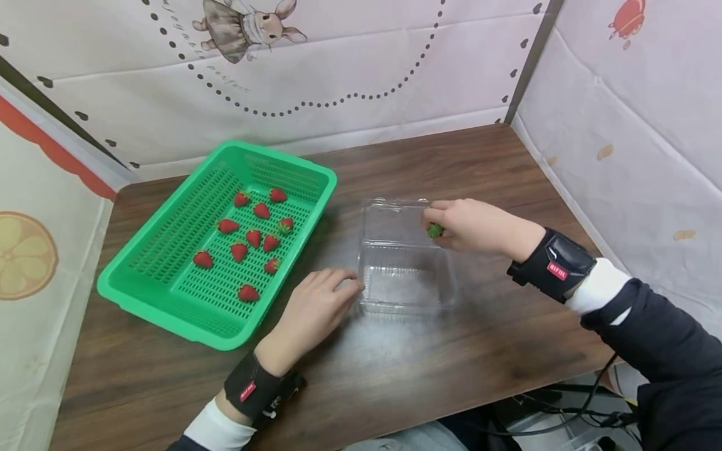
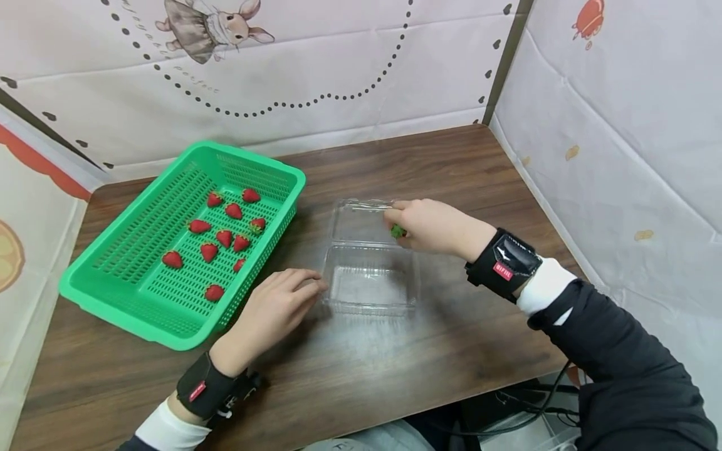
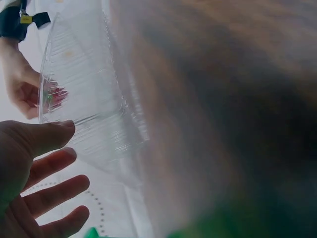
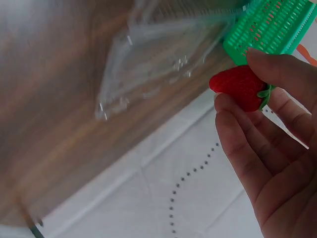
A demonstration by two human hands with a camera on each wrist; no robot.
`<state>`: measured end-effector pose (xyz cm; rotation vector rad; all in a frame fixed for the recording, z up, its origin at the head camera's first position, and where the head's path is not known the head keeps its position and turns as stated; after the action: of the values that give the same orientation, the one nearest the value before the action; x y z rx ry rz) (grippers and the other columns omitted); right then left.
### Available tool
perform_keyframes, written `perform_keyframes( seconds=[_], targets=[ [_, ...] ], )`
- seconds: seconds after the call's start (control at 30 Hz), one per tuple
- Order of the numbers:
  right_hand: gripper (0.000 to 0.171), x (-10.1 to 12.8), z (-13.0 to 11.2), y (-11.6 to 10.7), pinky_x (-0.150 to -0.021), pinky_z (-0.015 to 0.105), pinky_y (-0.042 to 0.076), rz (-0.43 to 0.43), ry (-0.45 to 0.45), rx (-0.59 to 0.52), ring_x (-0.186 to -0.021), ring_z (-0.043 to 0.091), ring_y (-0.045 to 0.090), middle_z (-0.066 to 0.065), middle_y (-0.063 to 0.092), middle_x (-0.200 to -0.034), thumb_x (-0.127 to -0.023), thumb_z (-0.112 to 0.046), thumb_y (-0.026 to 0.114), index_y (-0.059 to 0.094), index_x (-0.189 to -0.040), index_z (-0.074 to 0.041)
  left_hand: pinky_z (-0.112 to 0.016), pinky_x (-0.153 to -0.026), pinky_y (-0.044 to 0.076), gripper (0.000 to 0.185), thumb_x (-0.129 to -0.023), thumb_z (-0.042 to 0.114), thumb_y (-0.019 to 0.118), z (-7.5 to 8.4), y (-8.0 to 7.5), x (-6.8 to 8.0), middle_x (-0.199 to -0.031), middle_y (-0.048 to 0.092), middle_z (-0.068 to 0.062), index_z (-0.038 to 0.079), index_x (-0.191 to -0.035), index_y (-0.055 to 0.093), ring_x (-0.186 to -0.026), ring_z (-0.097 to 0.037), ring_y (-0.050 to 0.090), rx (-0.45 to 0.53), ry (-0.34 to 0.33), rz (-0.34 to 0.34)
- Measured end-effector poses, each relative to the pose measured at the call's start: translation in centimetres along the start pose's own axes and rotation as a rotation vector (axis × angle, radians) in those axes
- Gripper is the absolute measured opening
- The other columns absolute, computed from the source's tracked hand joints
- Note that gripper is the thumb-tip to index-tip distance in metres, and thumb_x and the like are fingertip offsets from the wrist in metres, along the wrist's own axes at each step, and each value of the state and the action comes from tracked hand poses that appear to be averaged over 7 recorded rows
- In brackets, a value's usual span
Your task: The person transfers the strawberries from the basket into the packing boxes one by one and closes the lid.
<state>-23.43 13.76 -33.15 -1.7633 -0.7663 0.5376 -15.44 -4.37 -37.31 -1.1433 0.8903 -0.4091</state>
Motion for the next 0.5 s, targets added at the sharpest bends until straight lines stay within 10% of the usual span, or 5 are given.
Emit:
perform_keyframes(
  seconds=[0.5],
  targets=[
    [0.02, 1.9, -0.4, 3.8, -0.073, 0.031, 0.057, 0.047, 0.006, -0.067, -0.085, 0.013, 0.068, -0.001, 0.062, -0.096, -0.087, -0.008, 0.079, 0.065, -0.101, -0.009, -0.045, -0.087, 0.054, 0.03, -0.089, 0.017, 0.078, -0.4, 3.0, 1.0, -0.129, 0.064, -0.01, 0.013, -0.118, 0.073, -0.111, -0.028, 0.062, 0.006, -0.041, -0.106]
  ],
)
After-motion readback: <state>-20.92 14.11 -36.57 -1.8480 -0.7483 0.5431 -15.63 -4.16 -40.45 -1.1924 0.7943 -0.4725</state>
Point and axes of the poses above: each hand's wrist, its own x-axis away from the middle knuckle, its own y-axis out of the palm, z = x × y, the point moved 10 cm from there along -x, towards the middle knuckle
